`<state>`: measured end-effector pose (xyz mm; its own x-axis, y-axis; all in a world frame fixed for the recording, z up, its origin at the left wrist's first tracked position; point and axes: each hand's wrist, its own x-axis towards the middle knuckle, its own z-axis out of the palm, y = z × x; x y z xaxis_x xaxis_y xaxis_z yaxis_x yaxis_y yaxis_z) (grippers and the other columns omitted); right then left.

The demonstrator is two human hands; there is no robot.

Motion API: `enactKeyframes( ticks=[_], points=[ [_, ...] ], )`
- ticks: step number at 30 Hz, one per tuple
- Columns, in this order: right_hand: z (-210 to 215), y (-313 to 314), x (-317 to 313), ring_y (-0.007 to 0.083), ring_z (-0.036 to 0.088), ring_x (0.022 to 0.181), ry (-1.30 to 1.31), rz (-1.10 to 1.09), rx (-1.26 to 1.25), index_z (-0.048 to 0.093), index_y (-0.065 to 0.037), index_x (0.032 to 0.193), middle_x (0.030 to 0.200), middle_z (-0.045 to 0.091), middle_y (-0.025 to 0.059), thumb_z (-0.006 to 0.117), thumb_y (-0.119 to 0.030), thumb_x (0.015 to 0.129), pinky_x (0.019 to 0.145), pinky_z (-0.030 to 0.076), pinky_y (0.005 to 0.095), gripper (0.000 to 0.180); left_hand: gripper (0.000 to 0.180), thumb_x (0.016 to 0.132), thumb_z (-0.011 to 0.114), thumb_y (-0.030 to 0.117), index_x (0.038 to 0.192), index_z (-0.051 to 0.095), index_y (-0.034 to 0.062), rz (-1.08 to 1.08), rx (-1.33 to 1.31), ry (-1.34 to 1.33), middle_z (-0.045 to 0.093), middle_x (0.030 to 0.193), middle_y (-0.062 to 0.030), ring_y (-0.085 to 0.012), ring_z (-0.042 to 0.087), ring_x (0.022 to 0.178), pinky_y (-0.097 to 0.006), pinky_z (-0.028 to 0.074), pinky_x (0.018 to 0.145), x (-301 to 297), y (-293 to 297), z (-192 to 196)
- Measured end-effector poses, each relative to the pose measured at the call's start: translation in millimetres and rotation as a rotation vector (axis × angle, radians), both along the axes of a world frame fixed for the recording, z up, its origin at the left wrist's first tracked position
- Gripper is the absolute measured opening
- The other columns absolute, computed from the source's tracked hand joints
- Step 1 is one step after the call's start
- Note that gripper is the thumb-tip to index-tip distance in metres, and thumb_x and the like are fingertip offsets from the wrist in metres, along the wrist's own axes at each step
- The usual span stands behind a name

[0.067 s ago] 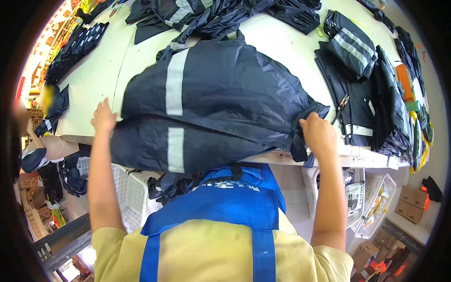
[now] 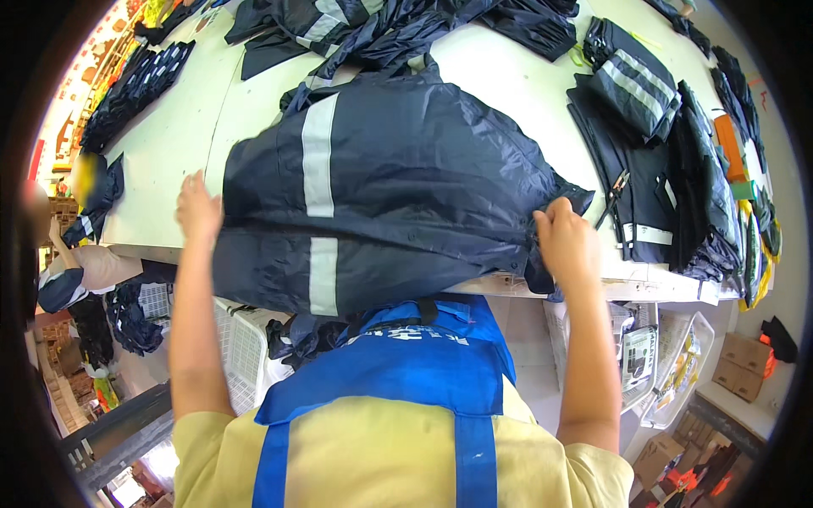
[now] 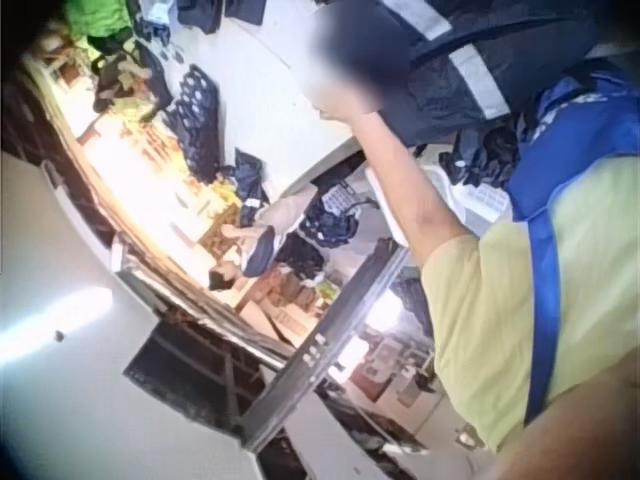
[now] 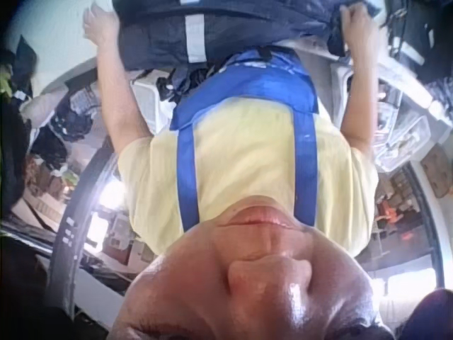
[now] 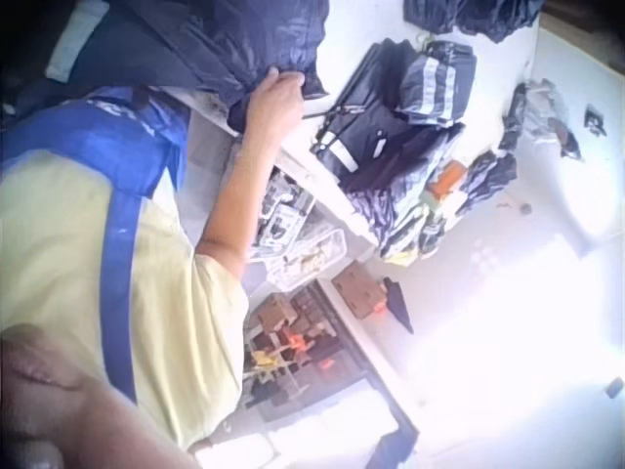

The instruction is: The person handles a dark jacket on a work table, unfolding and repositioning it. Using small scissors, the person trims loose threads and small fabric pieces from the jacket's seams and edges. The person continues trimming multiple areas of the jacket throughout the clip.

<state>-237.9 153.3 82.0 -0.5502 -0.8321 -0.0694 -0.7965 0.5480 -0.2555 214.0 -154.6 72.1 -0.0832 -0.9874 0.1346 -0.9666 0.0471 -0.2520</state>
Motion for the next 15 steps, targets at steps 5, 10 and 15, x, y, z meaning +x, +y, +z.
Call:
enactKeyframes(
  ticks=[5,10,15],
  points=[
    [-23,0,18,0.0314,0.042,0.127,-0.123,0.4,0.214,0.047,-0.008,0.129,0.136,0.046,0.013,0.083,-0.021,0.055,0.106,0.031,0.048,0.083,0.056,0.069,0.074,0.019,0.121,0.056,0.0065,-0.996,0.637,0.774,0.058,0.118,-0.0147,-0.0331,0.053,0.112,-0.04,0.042,0.096,-150,117,-21],
    [-52,-6,-14,0.0378,0.056,0.091,-0.27,0.504,0.012,0.061,-0.001,0.09,0.093,0.058,0.0192,0.06,-0.014,0.08,0.079,0.045,0.0439,0.017,0.021,0.079,0.064,0.027,0.095,0.07,0.0162,-1.061,0.59,0.614,0.066,0.095,-0.0053,-0.0281,0.061,0.091,-0.043,0.049,0.075,-196,143,-71],
    [-93,-5,-45,0.038,0.062,0.082,-0.349,0.267,-0.043,0.065,0.0,0.089,0.08,0.065,0.0197,0.068,-0.011,0.074,0.074,0.049,0.0423,0.018,0.015,0.084,0.061,0.026,0.09,0.067,0.0149,-0.78,0.785,0.688,0.067,0.088,-0.0102,-0.0309,0.064,0.087,-0.043,0.051,0.073,-228,123,-99]
  ],
)
